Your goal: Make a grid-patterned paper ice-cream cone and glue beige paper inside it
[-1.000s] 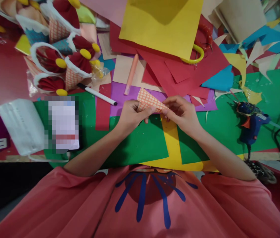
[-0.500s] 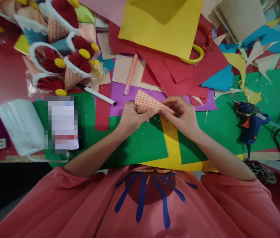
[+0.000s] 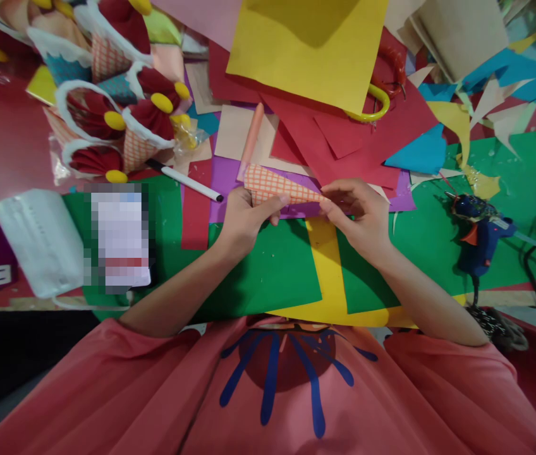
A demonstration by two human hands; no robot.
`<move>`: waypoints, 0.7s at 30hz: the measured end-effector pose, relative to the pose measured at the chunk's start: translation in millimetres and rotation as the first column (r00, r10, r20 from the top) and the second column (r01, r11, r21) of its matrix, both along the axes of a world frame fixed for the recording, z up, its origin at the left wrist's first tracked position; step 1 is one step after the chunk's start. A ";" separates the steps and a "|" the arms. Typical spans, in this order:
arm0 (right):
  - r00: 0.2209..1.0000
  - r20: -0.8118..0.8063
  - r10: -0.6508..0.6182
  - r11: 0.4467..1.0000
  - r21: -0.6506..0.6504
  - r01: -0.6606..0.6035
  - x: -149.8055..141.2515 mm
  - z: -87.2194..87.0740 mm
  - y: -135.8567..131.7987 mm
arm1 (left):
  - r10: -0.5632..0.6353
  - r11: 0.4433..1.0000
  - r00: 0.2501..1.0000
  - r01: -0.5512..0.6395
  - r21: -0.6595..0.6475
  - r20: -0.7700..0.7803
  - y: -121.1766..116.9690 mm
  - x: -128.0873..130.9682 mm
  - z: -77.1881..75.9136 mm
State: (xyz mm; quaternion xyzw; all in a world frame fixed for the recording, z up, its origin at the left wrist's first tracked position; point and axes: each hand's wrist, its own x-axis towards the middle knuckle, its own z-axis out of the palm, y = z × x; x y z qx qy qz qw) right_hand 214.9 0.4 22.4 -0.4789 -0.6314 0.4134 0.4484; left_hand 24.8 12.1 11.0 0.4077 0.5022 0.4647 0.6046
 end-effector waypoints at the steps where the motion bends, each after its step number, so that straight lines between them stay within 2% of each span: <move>1: 0.999 0.042 -0.006 0.999 0.032 0.005 -0.5 0.8 -0.3 | -0.010 1.000 1.000 0.010 -0.019 0.011 -0.5 0.6 1.1; 5: 0.982 0.189 0.000 0.981 0.193 -0.037 2.1 1.3 0.0 | -0.043 0.991 0.997 0.051 -0.123 0.067 0.2 2.8 6.2; 9: 0.935 0.352 -0.036 0.908 0.403 -0.116 9.2 -2.1 2.8 | -0.045 0.963 0.985 0.088 -0.257 0.168 3.8 5.4 12.6; 12: 0.920 0.387 -0.057 0.887 0.442 -0.130 13.1 -3.5 5.0 | -0.039 0.939 0.965 0.124 -0.321 0.259 6.2 6.0 16.1; 15: 0.927 0.367 -0.071 0.893 0.437 -0.105 15.9 -3.1 6.6 | -0.035 0.917 0.955 0.148 -0.372 0.295 8.2 3.8 17.8; 18: 0.944 0.308 -0.121 0.933 0.360 0.002 17.4 -2.4 6.6 | -0.085 0.946 0.971 0.149 -0.288 0.225 8.4 -0.1 17.4; 21: 0.962 0.230 -0.150 0.963 0.253 0.089 16.3 -0.8 4.7 | -0.127 0.989 0.990 0.132 -0.068 0.068 5.8 -3.1 14.6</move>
